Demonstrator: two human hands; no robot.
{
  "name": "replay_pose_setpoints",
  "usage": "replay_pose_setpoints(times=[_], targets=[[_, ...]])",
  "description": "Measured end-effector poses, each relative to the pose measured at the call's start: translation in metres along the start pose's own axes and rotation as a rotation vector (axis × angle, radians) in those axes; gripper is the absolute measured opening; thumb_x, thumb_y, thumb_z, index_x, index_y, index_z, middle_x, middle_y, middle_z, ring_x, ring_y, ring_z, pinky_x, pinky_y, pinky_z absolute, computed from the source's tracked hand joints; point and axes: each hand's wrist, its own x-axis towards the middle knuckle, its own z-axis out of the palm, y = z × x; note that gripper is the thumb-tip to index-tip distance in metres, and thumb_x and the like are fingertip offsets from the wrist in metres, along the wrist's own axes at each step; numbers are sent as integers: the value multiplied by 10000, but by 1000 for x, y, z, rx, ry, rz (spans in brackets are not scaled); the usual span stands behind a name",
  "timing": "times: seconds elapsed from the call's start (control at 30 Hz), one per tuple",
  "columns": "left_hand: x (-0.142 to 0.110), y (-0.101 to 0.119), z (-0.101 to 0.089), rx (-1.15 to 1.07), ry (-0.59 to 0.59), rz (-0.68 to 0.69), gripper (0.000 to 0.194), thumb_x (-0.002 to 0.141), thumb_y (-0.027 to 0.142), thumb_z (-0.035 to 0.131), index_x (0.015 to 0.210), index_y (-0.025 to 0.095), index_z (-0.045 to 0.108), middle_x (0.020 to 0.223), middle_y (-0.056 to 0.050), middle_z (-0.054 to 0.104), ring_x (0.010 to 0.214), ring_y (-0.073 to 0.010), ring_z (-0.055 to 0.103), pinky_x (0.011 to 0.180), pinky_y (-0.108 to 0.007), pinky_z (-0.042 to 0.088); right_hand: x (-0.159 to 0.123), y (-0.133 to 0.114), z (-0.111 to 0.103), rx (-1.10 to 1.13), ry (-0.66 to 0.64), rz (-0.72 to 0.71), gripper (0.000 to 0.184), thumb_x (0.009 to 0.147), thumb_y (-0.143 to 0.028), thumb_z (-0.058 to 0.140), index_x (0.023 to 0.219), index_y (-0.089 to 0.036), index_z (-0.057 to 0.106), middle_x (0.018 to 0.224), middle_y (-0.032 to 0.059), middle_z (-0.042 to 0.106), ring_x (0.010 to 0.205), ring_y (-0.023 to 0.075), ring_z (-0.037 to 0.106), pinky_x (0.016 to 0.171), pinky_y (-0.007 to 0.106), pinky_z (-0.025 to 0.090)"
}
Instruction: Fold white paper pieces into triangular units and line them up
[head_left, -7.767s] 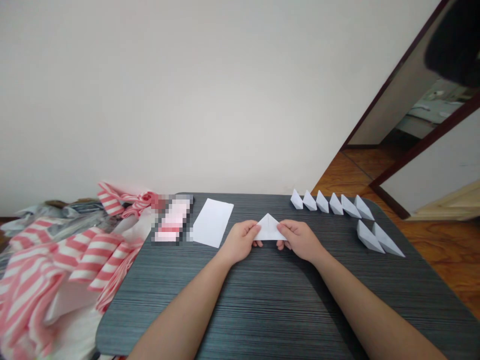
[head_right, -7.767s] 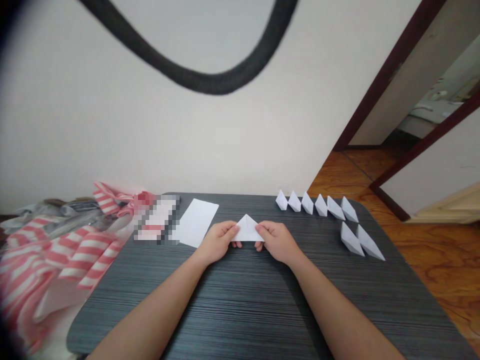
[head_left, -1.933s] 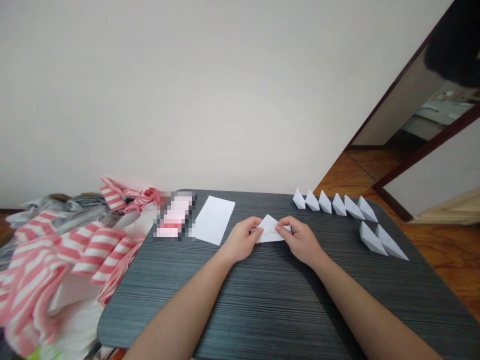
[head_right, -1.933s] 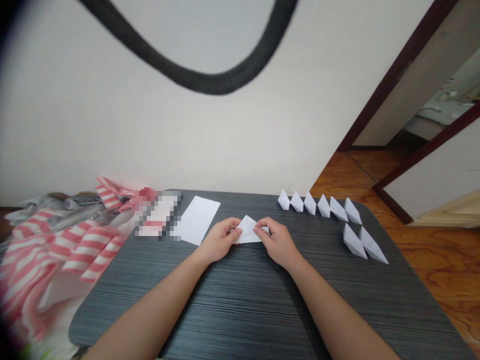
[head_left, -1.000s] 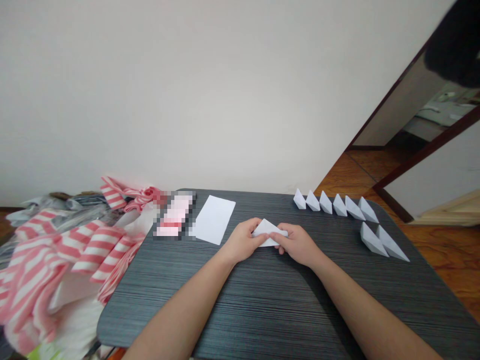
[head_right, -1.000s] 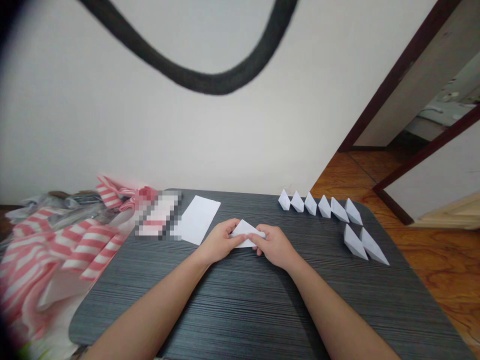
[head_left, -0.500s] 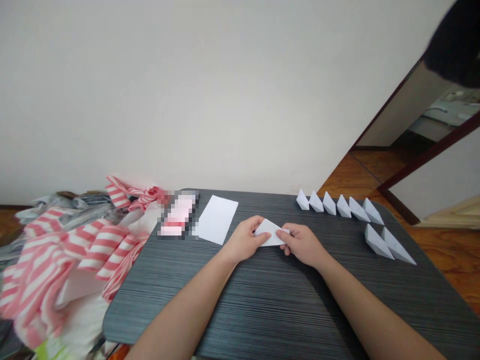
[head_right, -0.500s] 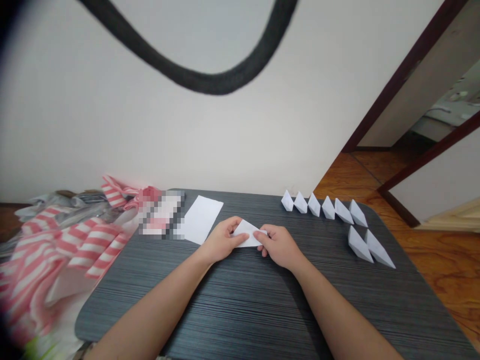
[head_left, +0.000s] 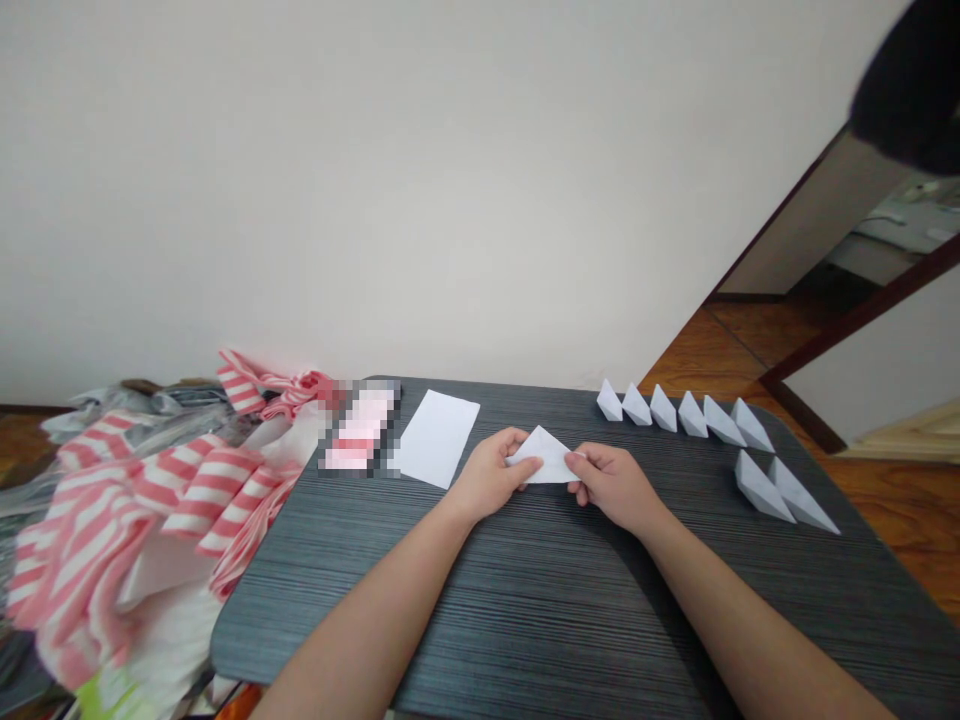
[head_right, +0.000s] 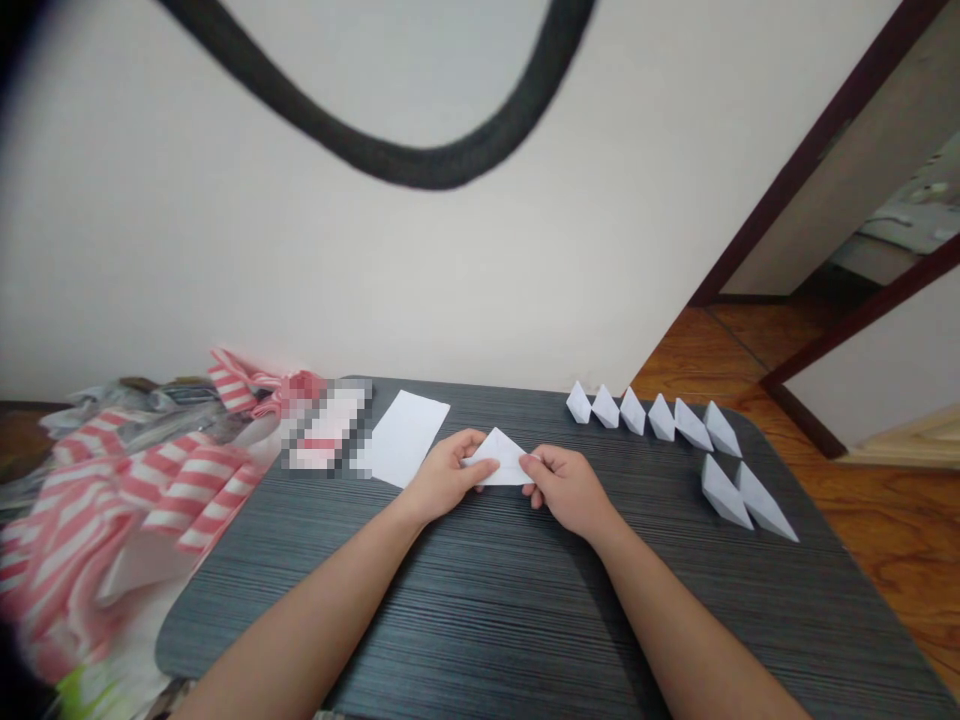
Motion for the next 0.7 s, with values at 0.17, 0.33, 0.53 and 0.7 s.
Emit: replay_pose_setpoints(times=[0.17,0.33,0.53,0.7], targets=[[1,-3,-4,59,33,-17,222,791,355,543,881,153,565,605,14,554,525,-93,497,505,-199,369,2,8,-1,41,23,21,338,851,-433,476,638,-179,540,486,-12,572,400,105,501,427,216,353],[1,0,-6,41,48,-17,230,782,362,558,871,151,572,613,7,576,540,-103,527,528,-209,391,3,10,-2,15,66,16,352,840,-449,493,616,-180,531,471,-16,555,397,101,473,438,219,352],[4,-2,-4,-122,127,-52,270,775,364,571,928,143,539,558,15,580,497,-102,536,521,-209,401,2,10,-3,50,119,-3,367,845,-458,482,609,-179,524,482,-9,564,407,103,489,442,220,356],[6,-7,-5,-184,131,-71,288,765,383,579,910,138,535,548,9,589,486,-109,554,509,-211,421,5,16,0,129,139,12,363,837,-468,488,617,-180,500,492,-15,560,400,94,475,424,208,335]])
